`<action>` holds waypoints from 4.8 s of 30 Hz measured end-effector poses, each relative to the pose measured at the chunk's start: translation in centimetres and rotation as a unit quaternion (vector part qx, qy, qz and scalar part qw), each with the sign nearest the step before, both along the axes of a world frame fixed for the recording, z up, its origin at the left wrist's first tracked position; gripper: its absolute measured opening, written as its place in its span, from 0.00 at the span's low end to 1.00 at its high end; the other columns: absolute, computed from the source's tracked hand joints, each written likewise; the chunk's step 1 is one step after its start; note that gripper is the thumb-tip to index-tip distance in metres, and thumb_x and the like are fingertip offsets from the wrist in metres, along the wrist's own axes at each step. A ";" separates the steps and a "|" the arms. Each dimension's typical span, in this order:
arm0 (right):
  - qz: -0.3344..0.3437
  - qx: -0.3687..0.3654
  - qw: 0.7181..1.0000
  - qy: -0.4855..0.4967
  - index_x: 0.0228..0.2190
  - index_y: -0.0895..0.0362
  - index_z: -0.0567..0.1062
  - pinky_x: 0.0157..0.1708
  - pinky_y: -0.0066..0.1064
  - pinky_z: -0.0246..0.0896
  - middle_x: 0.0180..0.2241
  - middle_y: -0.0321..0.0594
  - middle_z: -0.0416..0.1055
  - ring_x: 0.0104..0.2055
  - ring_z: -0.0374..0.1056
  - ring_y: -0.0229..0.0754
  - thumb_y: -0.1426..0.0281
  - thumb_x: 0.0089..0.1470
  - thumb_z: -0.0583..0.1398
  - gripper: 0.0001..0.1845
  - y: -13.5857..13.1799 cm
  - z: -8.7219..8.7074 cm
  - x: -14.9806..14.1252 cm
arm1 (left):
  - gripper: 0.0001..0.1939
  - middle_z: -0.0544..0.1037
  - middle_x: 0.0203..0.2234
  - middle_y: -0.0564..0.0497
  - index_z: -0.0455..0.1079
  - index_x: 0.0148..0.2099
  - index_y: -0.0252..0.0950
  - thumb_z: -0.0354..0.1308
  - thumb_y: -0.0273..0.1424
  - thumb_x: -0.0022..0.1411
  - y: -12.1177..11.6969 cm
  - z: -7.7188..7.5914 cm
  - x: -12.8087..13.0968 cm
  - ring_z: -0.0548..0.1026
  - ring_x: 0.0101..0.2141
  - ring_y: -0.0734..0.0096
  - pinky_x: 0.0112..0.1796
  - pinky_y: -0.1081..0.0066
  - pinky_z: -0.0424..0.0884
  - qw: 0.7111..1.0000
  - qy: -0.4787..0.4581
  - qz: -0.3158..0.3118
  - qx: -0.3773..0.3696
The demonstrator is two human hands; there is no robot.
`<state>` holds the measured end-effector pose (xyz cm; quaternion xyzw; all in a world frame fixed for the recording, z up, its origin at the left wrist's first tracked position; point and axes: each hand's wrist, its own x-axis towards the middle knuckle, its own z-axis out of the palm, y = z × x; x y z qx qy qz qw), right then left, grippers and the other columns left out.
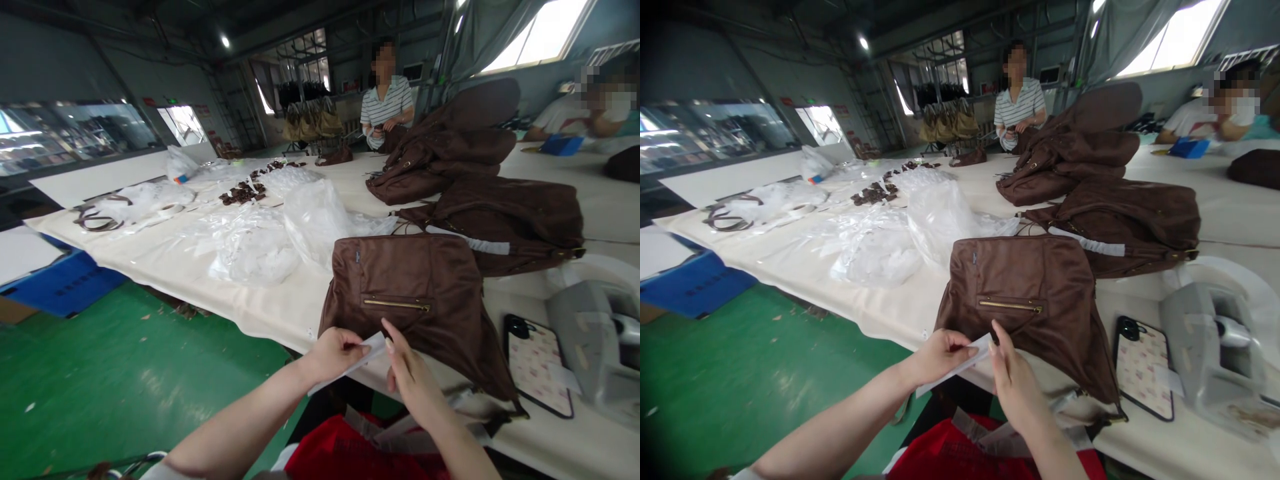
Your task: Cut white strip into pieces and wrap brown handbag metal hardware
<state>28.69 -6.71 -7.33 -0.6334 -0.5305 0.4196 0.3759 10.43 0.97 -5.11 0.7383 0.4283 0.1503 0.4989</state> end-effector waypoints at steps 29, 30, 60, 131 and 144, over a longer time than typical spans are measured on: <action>-0.180 0.079 0.937 0.287 0.54 0.56 0.66 0.12 0.23 0.47 0.48 0.53 0.72 0.18 0.63 0.31 0.50 0.53 0.56 0.33 3.4 -3.8 6.2 | 0.25 0.64 0.21 0.55 0.74 0.29 0.32 0.53 0.50 0.61 4.9 0.6 3.2 0.59 0.25 0.76 0.27 0.77 0.56 0.990 -0.016 -0.139 0.004; -0.174 0.073 0.933 0.306 0.54 0.56 0.66 0.12 0.23 0.46 0.48 0.53 0.72 0.18 0.63 0.32 0.51 0.52 0.57 0.33 3.5 -3.7 6.3 | 0.25 0.65 0.21 0.55 0.74 0.31 0.32 0.54 0.50 0.60 4.8 0.2 3.1 0.59 0.25 0.76 0.27 0.77 0.57 0.991 -0.023 -0.132 -0.018; -0.202 0.103 0.947 0.225 0.54 0.55 0.61 0.11 0.25 0.52 0.42 0.45 0.71 0.17 0.63 0.32 0.55 0.52 0.56 0.31 3.1 -4.4 5.7 | 0.20 0.78 0.25 0.52 0.80 0.39 0.33 0.57 0.43 0.57 5.9 -0.1 9.6 0.69 0.26 0.73 0.27 0.76 0.63 0.992 0.103 -0.057 0.033; -0.233 0.068 0.953 0.181 0.14 0.53 0.65 0.12 0.27 0.42 0.10 0.32 0.59 0.12 0.52 0.34 0.49 0.43 0.60 0.23 6.5 -4.4 5.4 | 0.22 0.74 0.39 0.38 0.63 0.59 0.25 0.48 0.21 0.63 0.9 -5.4 11.1 0.76 0.34 0.63 0.28 0.69 0.75 0.740 0.297 -0.118 0.591; -0.206 0.091 0.960 0.165 0.19 0.55 0.67 0.12 0.25 0.39 0.11 0.29 0.57 0.11 0.47 0.31 0.45 0.45 0.58 0.26 5.9 -3.9 4.9 | 0.16 0.76 0.25 0.50 0.71 0.33 0.33 0.43 0.29 0.66 3.8 -1.5 11.4 0.74 0.28 0.69 0.29 0.75 0.65 0.982 0.109 -0.069 0.139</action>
